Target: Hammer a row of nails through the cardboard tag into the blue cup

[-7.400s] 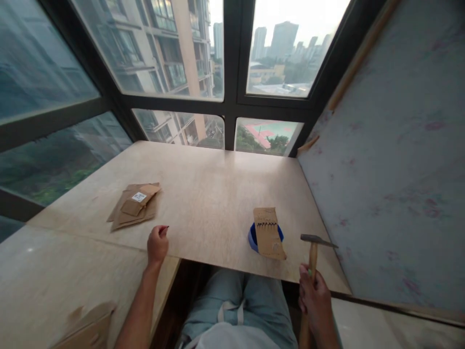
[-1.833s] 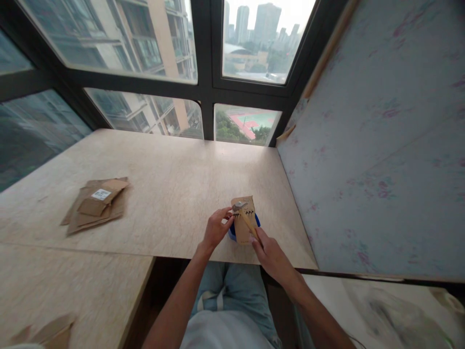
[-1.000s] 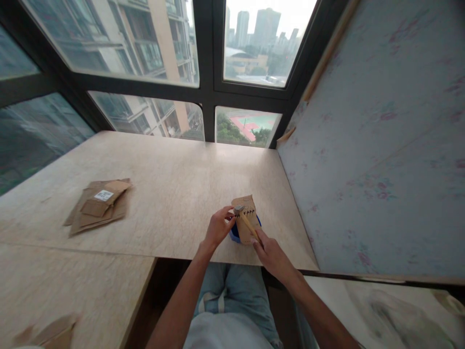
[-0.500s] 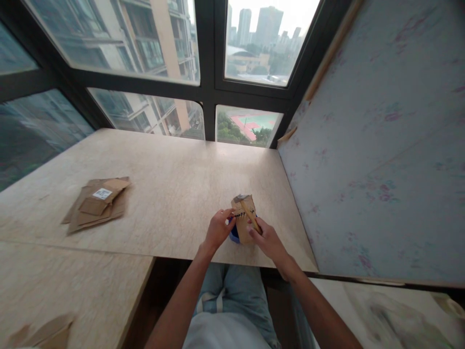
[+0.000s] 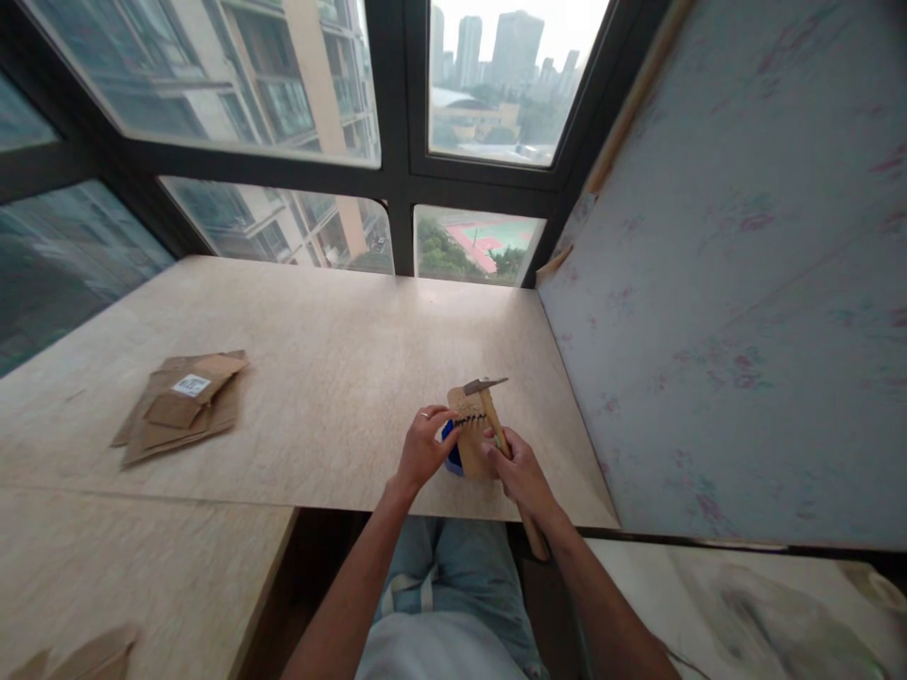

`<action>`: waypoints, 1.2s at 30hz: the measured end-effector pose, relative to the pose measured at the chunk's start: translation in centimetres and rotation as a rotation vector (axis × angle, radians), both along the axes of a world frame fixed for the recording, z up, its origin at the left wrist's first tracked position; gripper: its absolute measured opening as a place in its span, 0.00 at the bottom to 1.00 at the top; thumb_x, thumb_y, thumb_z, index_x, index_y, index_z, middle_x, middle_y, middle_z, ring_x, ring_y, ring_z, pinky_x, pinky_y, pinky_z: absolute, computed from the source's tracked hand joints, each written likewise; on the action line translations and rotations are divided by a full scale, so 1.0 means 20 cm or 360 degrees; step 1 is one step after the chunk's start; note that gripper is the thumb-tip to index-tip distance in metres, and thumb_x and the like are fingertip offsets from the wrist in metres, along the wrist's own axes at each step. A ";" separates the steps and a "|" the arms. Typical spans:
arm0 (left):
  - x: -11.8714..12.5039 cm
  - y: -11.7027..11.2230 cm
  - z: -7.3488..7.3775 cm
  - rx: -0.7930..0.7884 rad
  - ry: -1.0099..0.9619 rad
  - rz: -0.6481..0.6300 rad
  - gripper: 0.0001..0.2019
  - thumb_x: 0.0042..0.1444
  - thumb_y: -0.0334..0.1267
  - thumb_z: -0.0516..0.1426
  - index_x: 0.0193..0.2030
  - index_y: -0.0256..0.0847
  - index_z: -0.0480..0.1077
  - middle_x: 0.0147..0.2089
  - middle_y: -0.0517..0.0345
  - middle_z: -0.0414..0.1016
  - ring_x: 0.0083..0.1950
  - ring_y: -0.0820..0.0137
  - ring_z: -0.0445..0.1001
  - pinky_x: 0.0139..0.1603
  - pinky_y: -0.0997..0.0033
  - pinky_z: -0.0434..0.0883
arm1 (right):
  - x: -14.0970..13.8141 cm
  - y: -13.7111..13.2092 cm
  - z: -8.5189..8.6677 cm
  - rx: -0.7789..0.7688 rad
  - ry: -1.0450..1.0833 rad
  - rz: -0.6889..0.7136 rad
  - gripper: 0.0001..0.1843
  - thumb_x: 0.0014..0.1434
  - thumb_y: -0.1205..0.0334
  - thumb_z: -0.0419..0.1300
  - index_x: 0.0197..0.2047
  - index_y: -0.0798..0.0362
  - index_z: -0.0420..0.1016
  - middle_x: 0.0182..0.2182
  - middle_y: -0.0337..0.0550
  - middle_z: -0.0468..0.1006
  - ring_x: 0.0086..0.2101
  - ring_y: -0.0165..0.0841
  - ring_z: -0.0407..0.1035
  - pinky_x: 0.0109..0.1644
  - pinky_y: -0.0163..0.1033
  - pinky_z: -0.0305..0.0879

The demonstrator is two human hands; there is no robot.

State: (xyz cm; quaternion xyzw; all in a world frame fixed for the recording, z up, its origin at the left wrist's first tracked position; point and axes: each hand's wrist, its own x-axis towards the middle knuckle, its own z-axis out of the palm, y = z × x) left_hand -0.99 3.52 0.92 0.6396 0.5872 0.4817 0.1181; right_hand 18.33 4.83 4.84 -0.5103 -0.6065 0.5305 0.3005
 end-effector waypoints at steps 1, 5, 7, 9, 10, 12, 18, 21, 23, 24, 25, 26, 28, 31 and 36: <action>0.00 0.00 -0.01 0.0003 -0.0005 0.0007 0.10 0.56 0.33 0.62 0.46 0.43 0.76 0.46 0.50 0.76 0.50 0.62 0.74 0.52 0.55 0.74 | 0.00 -0.01 0.01 -0.0035 0.0025 -0.0021 0.17 0.57 0.50 0.59 0.44 0.52 0.70 0.22 0.31 0.66 0.19 0.27 0.60 0.21 0.31 0.57; 0.01 0.03 -0.03 0.0005 -0.0034 0.0002 0.07 0.56 0.35 0.62 0.43 0.44 0.78 0.47 0.50 0.75 0.49 0.63 0.74 0.50 0.57 0.75 | -0.01 -0.03 0.02 -0.0159 0.0121 -0.0086 0.19 0.57 0.48 0.59 0.46 0.52 0.67 0.18 0.26 0.62 0.12 0.22 0.50 0.13 0.29 0.49; 0.01 0.03 -0.04 -0.0005 -0.0040 0.0001 0.06 0.57 0.35 0.62 0.41 0.44 0.78 0.47 0.50 0.75 0.48 0.63 0.74 0.49 0.57 0.75 | -0.01 -0.04 0.02 -0.0204 0.0167 -0.0103 0.20 0.57 0.47 0.59 0.46 0.51 0.66 0.17 0.24 0.61 0.10 0.21 0.47 0.11 0.28 0.46; 0.01 0.04 -0.04 -0.0011 -0.0039 0.0014 0.05 0.58 0.36 0.61 0.40 0.43 0.79 0.45 0.50 0.76 0.48 0.63 0.74 0.49 0.57 0.75 | -0.01 -0.04 0.02 -0.0237 0.0211 -0.0103 0.20 0.57 0.47 0.59 0.47 0.51 0.65 0.17 0.23 0.60 0.10 0.21 0.47 0.09 0.28 0.46; 0.01 0.04 -0.04 -0.0014 -0.0040 0.0026 0.05 0.58 0.36 0.61 0.40 0.43 0.79 0.45 0.50 0.76 0.48 0.63 0.74 0.49 0.57 0.75 | -0.01 -0.04 0.02 -0.0248 0.0230 -0.0098 0.21 0.57 0.47 0.59 0.47 0.51 0.64 0.17 0.23 0.60 0.09 0.21 0.47 0.09 0.27 0.46; 0.02 0.04 -0.03 -0.0025 -0.0045 0.0050 0.05 0.58 0.37 0.61 0.39 0.43 0.79 0.44 0.51 0.76 0.48 0.63 0.74 0.50 0.57 0.75 | -0.01 -0.04 0.01 -0.0262 0.0259 -0.0085 0.21 0.56 0.47 0.60 0.47 0.51 0.64 0.17 0.23 0.61 0.09 0.20 0.47 0.08 0.27 0.46; 0.04 0.05 -0.02 -0.0036 -0.0049 0.0109 0.05 0.58 0.38 0.60 0.36 0.42 0.79 0.41 0.51 0.77 0.46 0.63 0.75 0.49 0.57 0.75 | -0.02 -0.04 0.01 -0.0294 0.0291 -0.0046 0.21 0.56 0.48 0.61 0.48 0.51 0.65 0.17 0.23 0.62 0.09 0.20 0.48 0.08 0.26 0.45; 0.04 0.06 -0.03 -0.0046 -0.0074 0.0115 0.05 0.58 0.37 0.60 0.36 0.42 0.79 0.40 0.51 0.78 0.46 0.63 0.75 0.49 0.57 0.75 | -0.03 -0.04 0.01 -0.0302 0.0301 -0.0037 0.22 0.56 0.48 0.61 0.48 0.51 0.65 0.17 0.23 0.61 0.09 0.20 0.48 0.08 0.26 0.45; 0.04 0.06 -0.04 -0.0055 -0.0102 0.0107 0.05 0.58 0.37 0.60 0.36 0.42 0.79 0.40 0.51 0.78 0.45 0.63 0.75 0.49 0.57 0.75 | -0.03 -0.04 0.01 -0.0304 0.0304 -0.0040 0.22 0.55 0.49 0.61 0.48 0.52 0.65 0.17 0.23 0.61 0.09 0.20 0.47 0.08 0.27 0.45; 0.04 0.06 -0.04 -0.0058 -0.0122 0.0105 0.05 0.58 0.37 0.61 0.36 0.42 0.79 0.40 0.51 0.78 0.45 0.64 0.75 0.49 0.57 0.75 | -0.03 -0.04 0.01 -0.0306 0.0304 -0.0042 0.22 0.55 0.49 0.61 0.48 0.52 0.64 0.16 0.22 0.61 0.09 0.20 0.47 0.08 0.27 0.45; 0.03 0.07 -0.05 -0.0062 -0.0145 0.0102 0.05 0.58 0.37 0.61 0.36 0.42 0.79 0.40 0.51 0.78 0.45 0.64 0.75 0.49 0.57 0.75 | -0.03 -0.04 0.01 -0.0309 0.0305 -0.0042 0.22 0.56 0.49 0.61 0.48 0.52 0.64 0.16 0.22 0.61 0.09 0.20 0.47 0.08 0.27 0.45; 0.03 0.07 -0.06 -0.0066 -0.0172 0.0099 0.05 0.57 0.37 0.61 0.36 0.42 0.79 0.40 0.51 0.78 0.45 0.64 0.76 0.49 0.57 0.75 | -0.03 -0.04 0.01 -0.0312 0.0305 -0.0042 0.22 0.56 0.49 0.61 0.48 0.52 0.64 0.16 0.23 0.61 0.09 0.20 0.47 0.08 0.27 0.45; 0.03 0.08 -0.07 -0.0081 -0.0226 0.0093 0.04 0.57 0.37 0.61 0.36 0.43 0.79 0.41 0.52 0.78 0.46 0.64 0.76 0.47 0.58 0.76 | -0.03 -0.04 0.01 -0.0315 0.0304 -0.0043 0.22 0.55 0.49 0.61 0.48 0.52 0.64 0.16 0.23 0.61 0.09 0.20 0.48 0.08 0.27 0.46; 0.02 0.08 -0.07 -0.0116 -0.0272 0.0073 0.04 0.56 0.38 0.62 0.37 0.42 0.79 0.42 0.51 0.78 0.47 0.63 0.76 0.45 0.59 0.76 | -0.03 -0.04 0.01 -0.0313 0.0307 -0.0050 0.22 0.55 0.49 0.62 0.48 0.52 0.64 0.17 0.23 0.62 0.09 0.20 0.48 0.08 0.27 0.46; 0.02 0.06 -0.06 -0.0181 -0.0335 0.0064 0.10 0.55 0.39 0.63 0.44 0.42 0.76 0.49 0.49 0.75 0.50 0.63 0.75 0.41 0.64 0.76 | -0.03 -0.04 0.02 -0.0304 0.0310 -0.0038 0.22 0.57 0.48 0.61 0.49 0.52 0.64 0.16 0.23 0.62 0.08 0.20 0.48 0.08 0.27 0.46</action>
